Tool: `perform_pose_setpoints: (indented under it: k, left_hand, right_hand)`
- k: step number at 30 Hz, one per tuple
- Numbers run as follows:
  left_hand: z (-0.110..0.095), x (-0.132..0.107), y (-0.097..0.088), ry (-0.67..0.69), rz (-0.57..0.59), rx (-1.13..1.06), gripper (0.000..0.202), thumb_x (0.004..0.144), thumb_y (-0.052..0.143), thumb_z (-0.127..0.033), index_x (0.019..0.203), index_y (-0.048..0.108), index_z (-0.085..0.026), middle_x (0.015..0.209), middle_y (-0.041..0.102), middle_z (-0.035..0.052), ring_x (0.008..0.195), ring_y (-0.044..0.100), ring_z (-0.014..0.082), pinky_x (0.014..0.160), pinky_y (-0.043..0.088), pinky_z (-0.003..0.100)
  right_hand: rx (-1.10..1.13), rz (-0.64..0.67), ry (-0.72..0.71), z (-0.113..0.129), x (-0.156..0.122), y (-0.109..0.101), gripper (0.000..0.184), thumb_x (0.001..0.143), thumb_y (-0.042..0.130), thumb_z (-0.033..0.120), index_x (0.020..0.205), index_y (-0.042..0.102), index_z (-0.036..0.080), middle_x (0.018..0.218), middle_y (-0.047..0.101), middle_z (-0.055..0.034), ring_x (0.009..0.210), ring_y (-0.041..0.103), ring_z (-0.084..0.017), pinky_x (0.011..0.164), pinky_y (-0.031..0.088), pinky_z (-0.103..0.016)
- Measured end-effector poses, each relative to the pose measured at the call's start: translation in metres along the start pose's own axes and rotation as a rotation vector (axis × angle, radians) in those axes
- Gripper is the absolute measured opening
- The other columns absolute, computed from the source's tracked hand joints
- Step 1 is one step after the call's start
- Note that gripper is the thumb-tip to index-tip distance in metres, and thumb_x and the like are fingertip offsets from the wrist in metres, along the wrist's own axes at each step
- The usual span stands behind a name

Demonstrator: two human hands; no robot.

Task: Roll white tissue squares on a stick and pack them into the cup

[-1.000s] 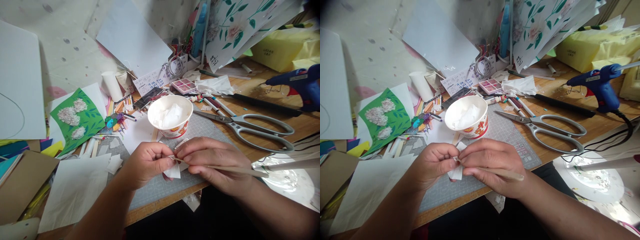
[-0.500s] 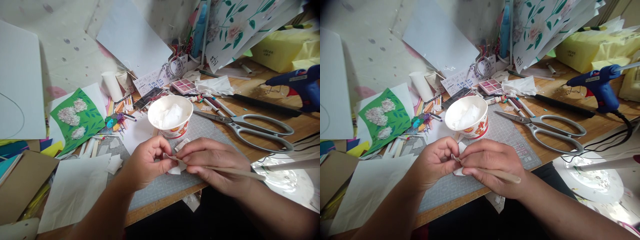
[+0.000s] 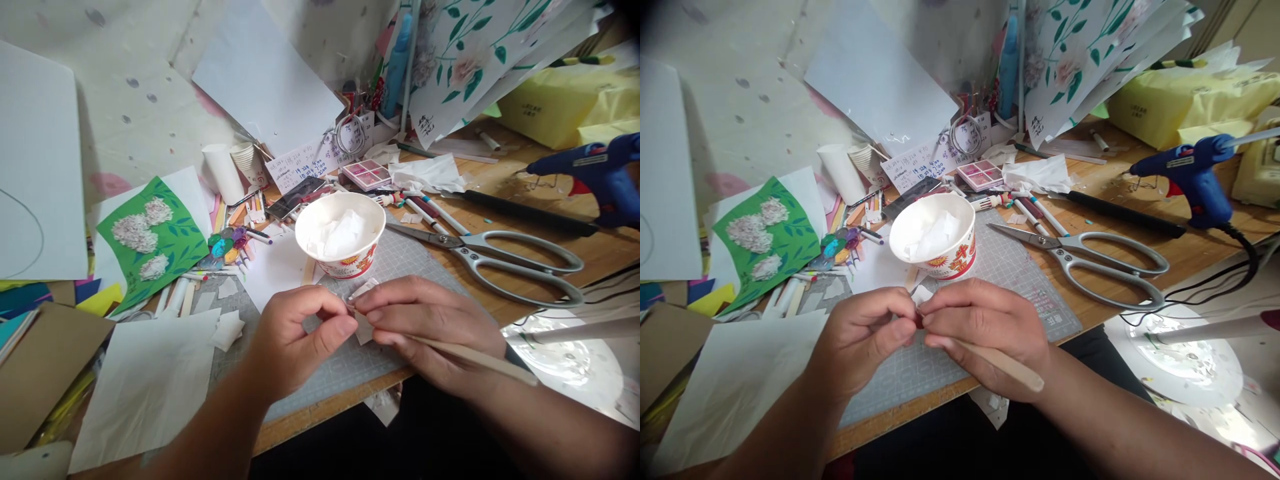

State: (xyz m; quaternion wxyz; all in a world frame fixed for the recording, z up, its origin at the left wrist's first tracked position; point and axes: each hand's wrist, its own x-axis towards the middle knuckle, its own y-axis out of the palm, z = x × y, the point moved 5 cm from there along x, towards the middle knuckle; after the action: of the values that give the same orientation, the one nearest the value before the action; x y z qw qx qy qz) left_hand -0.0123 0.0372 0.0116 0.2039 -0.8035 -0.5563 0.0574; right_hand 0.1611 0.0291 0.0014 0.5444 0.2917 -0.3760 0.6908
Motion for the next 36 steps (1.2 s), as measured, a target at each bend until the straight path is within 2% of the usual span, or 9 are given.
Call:
perform_pose_setpoints:
  k: [4, 8, 15, 20, 24, 28, 32, 36]
  left_hand:
    - [0.015, -0.001, 0.006, -0.172, -0.05, -0.205, 0.028, 0.094, 0.061, -0.035, 0.072, 0.068, -0.019, 0.062, 0.063, -0.0012, 0.062, 0.056, 0.0138, 0.062, 0.044, 0.026]
    - [0.023, -0.003, 0.007, -0.26, -0.112, -0.287, 0.03, 0.092, 0.063, -0.038, 0.069, 0.069, -0.019, 0.059, 0.064, -0.0011, 0.061, 0.056, 0.0138, 0.063, 0.044, 0.027]
    - [0.024, -0.001, 0.009, -0.362, -0.134, -0.336, 0.02, 0.08, 0.067, -0.029, 0.062, 0.066, -0.018, 0.053, 0.06, -0.0019, 0.056, 0.054, 0.0143, 0.059, 0.041, 0.029]
    - [0.021, 0.003, 0.008, -0.359, -0.125, -0.37, 0.014, 0.075, 0.066, -0.023, 0.062, 0.066, -0.018, 0.052, 0.06, -0.0022, 0.056, 0.054, 0.0133, 0.06, 0.041, 0.028]
    - [0.021, 0.003, 0.008, -0.322, -0.095, -0.405, 0.009, 0.074, 0.066, -0.02, 0.066, 0.067, -0.017, 0.056, 0.061, -0.0024, 0.058, 0.055, 0.0122, 0.061, 0.041, 0.026]
    - [0.021, 0.002, 0.009, -0.316, -0.075, -0.387, 0.012, 0.075, 0.07, -0.027, 0.071, 0.066, -0.017, 0.059, 0.06, -0.0019, 0.06, 0.054, 0.0128, 0.06, 0.04, 0.026]
    - [0.022, 0.002, 0.009, -0.327, -0.095, -0.312, 0.017, 0.075, 0.073, -0.029, 0.07, 0.061, -0.017, 0.06, 0.056, -0.0029, 0.059, 0.049, 0.012, 0.057, 0.037, 0.026]
    - [0.022, 0.002, 0.005, -0.312, -0.137, -0.31, 0.013, 0.077, 0.069, -0.025, 0.069, 0.062, -0.018, 0.059, 0.058, -0.0026, 0.06, 0.052, 0.0124, 0.06, 0.039, 0.026]
  right_hand:
    - [-0.029, 0.01, -0.006, 0.001, 0.0, 0.0, 0.009, 0.095, 0.064, 0.016, 0.098, 0.072, 0.016, 0.099, 0.077, -0.0106, 0.091, 0.077, -0.016, 0.079, 0.064, -0.021]
    - [-0.073, 0.006, -0.028, 0.002, 0.002, 0.003, 0.008, 0.094, 0.066, 0.017, 0.096, 0.073, 0.016, 0.096, 0.078, -0.0101, 0.088, 0.078, -0.016, 0.078, 0.064, -0.02]
    - [-0.083, -0.022, -0.054, 0.004, 0.001, 0.008, 0.008, 0.093, 0.067, 0.015, 0.094, 0.075, 0.015, 0.093, 0.079, -0.01, 0.086, 0.078, -0.016, 0.079, 0.064, -0.02]
    - [-0.106, 0.017, -0.024, 0.002, 0.0, 0.004, 0.011, 0.096, 0.063, 0.018, 0.097, 0.074, 0.018, 0.097, 0.078, -0.0099, 0.089, 0.078, -0.016, 0.078, 0.065, -0.023]
    - [-0.066, -0.003, 0.002, 0.0, 0.0, 0.001, 0.01, 0.095, 0.063, 0.015, 0.097, 0.073, 0.017, 0.096, 0.078, -0.0101, 0.087, 0.077, -0.015, 0.078, 0.065, -0.023]
    - [-0.043, 0.002, 0.013, -0.002, 0.001, 0.0, 0.011, 0.096, 0.062, 0.017, 0.098, 0.073, 0.018, 0.097, 0.078, -0.0091, 0.086, 0.077, -0.016, 0.076, 0.065, -0.025]
    - [-0.028, 0.018, 0.011, -0.001, 0.002, 0.001, 0.012, 0.096, 0.062, 0.017, 0.098, 0.073, 0.017, 0.098, 0.077, -0.0099, 0.087, 0.077, -0.016, 0.077, 0.065, -0.025]
    - [-0.028, -0.057, 0.035, -0.003, 0.001, 0.0, 0.015, 0.092, 0.065, 0.012, 0.101, 0.074, 0.02, 0.095, 0.078, -0.0086, 0.084, 0.076, -0.017, 0.074, 0.065, -0.027]
